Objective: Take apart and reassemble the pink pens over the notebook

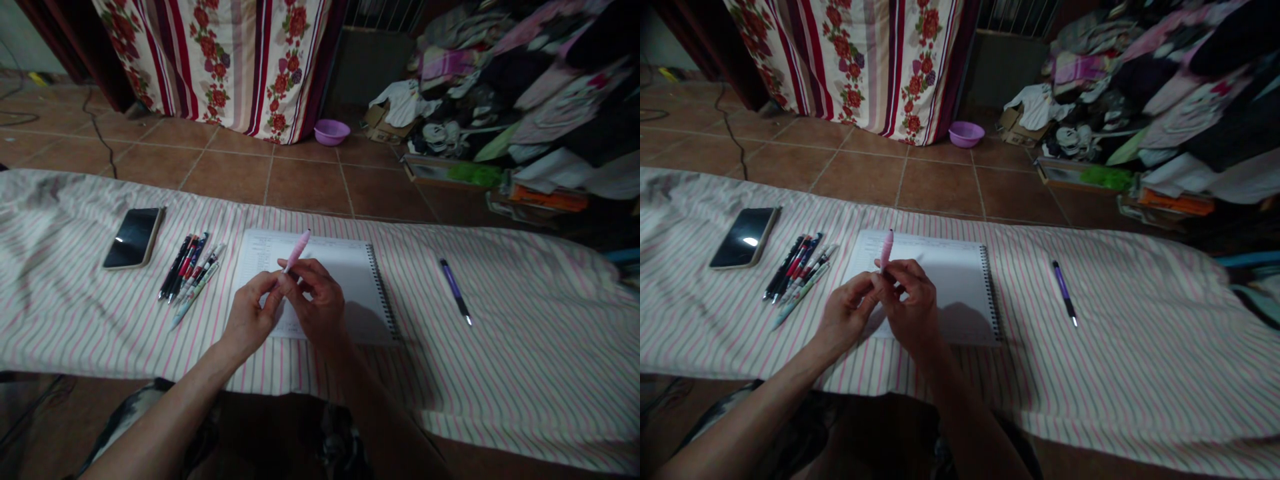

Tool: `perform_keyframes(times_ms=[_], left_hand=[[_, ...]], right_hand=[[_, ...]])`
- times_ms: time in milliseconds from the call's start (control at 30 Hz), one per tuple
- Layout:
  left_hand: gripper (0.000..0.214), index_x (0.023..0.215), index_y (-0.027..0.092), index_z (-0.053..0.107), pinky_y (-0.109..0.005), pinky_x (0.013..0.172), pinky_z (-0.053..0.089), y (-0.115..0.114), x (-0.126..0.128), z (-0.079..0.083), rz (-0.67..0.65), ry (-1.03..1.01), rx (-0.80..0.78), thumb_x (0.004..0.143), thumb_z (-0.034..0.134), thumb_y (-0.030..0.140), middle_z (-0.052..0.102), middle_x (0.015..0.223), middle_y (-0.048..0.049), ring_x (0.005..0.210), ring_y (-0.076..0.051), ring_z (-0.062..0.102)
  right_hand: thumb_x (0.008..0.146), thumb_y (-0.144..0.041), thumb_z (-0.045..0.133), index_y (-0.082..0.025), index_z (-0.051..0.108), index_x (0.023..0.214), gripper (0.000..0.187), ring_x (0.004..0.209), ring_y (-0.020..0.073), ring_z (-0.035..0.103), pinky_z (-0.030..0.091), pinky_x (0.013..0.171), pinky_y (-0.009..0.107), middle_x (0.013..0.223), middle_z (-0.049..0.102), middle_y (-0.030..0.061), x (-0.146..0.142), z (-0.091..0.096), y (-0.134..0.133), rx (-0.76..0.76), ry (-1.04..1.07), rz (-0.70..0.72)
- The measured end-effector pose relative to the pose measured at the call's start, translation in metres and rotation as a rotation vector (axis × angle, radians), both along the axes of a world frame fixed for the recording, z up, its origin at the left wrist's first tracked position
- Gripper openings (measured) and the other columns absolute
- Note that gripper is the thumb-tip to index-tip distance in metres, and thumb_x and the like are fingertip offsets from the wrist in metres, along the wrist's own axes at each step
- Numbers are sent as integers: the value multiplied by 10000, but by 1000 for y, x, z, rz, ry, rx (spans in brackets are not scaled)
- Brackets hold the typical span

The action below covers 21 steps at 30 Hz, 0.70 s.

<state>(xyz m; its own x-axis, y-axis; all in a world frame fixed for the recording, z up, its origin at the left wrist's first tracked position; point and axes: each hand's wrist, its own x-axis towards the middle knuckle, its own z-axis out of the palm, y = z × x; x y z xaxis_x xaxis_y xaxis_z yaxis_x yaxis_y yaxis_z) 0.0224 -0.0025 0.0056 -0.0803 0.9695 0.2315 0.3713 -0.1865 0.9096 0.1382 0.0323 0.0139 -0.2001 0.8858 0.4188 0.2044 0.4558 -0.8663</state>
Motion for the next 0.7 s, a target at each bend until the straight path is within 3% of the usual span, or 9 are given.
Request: perform_keyframes(times_ms=[300, 533, 700], left_hand=[[187, 972, 179, 617, -300, 726, 480, 0, 0, 0, -25, 1, 33, 877, 466, 235, 667, 888, -65, 805, -175, 620], [174, 887, 180, 630, -301, 709, 479, -1, 0, 1, -56, 78, 47, 876, 470, 246, 654, 801, -46, 773, -171, 615], [163, 916, 188, 620, -291, 698, 479, -1, -1, -4, -78, 111, 67, 878, 470, 235, 654, 804, -41, 761, -160, 611]], right_hand=[[796, -274, 603, -218, 606, 1070, 280, 746, 122, 578, 512, 571, 230, 907, 615, 36, 3, 6, -2, -37, 19, 38], [842, -288, 524, -218, 521, 1186, 351, 820, 152, 596, 520, 606, 263, 1040, 619, 74, 13, 15, -1, -123, 47, 88], [861, -305, 504, -238, 579, 1113, 271, 874, 165, 623, 519, 631, 267, 1035, 648, 69, 16, 11, -1, -120, 105, 48]])
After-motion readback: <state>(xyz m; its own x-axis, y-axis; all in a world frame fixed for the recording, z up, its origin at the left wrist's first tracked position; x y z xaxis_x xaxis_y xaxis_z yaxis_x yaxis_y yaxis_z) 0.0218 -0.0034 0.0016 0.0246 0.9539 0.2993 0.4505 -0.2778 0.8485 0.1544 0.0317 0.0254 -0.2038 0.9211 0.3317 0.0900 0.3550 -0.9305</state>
